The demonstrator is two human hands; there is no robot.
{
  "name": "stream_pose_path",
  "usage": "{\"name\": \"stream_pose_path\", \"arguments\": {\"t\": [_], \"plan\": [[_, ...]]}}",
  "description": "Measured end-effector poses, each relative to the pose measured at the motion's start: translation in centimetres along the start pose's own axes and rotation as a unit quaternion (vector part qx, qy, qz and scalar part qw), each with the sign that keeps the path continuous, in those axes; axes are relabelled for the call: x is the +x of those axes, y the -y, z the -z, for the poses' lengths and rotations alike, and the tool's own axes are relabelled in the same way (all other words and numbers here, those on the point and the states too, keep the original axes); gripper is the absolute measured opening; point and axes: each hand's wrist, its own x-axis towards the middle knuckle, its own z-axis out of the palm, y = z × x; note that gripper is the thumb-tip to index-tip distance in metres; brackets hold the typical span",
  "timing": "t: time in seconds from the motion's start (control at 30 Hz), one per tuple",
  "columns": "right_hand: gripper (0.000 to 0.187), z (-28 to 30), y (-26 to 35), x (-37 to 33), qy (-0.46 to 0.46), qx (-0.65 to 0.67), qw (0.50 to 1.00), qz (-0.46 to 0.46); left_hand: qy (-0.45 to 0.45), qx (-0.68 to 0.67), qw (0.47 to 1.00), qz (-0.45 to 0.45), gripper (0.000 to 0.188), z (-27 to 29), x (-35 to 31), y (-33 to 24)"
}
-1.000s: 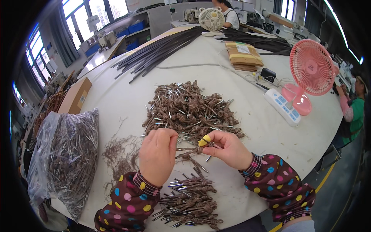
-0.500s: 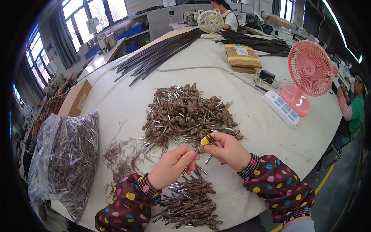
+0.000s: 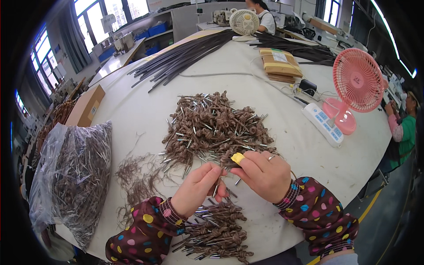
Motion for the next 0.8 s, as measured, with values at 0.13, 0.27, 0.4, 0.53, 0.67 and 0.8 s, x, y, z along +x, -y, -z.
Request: {"name": "stream_pose_path", "arguments": {"t": [0.13, 0.27, 0.4, 0.53, 0.67, 0.8], "plan": [[0.024, 0.1, 0.0, -0.1, 0.005, -0.040, 0.999, 0.029, -0.011, -0.005, 1.000, 0.008, 0.027, -0.5, 0.0, -0.2], [0.019, 0.4, 0.3, 0.0, 0.002, -0.078, 0.996, 0.050, -0.026, 0.047, 0.998, 0.014, 0.026, -1.2, -0.5, -1.2], [0.013, 0.3, 0.2, -0.3, 0.002, -0.099, 0.993, 0.059, -0.019, 0.042, 0.999, 0.000, 0.026, -1.0, -0.2, -0.5], [0.016, 0.7, 0.3, -0.2, 0.014, -0.093, 0.994, 0.063, -0.016, 0.025, 0.999, -0.015, 0.025, -1.0, -0.2, -0.2], [0.013, -0.2, -0.2, -0.4, 0.010, 0.017, 0.999, -0.045, -0.006, 0.011, 1.000, -0.007, 0.024, -0.7, -0.2, -0.1], [0.028, 0.3, -0.7, 0.4, 0.041, 0.294, 0.886, -0.356, 0.008, -0.005, 1.000, -0.001, 0.025, -0.7, -0.2, -0.2]]}}
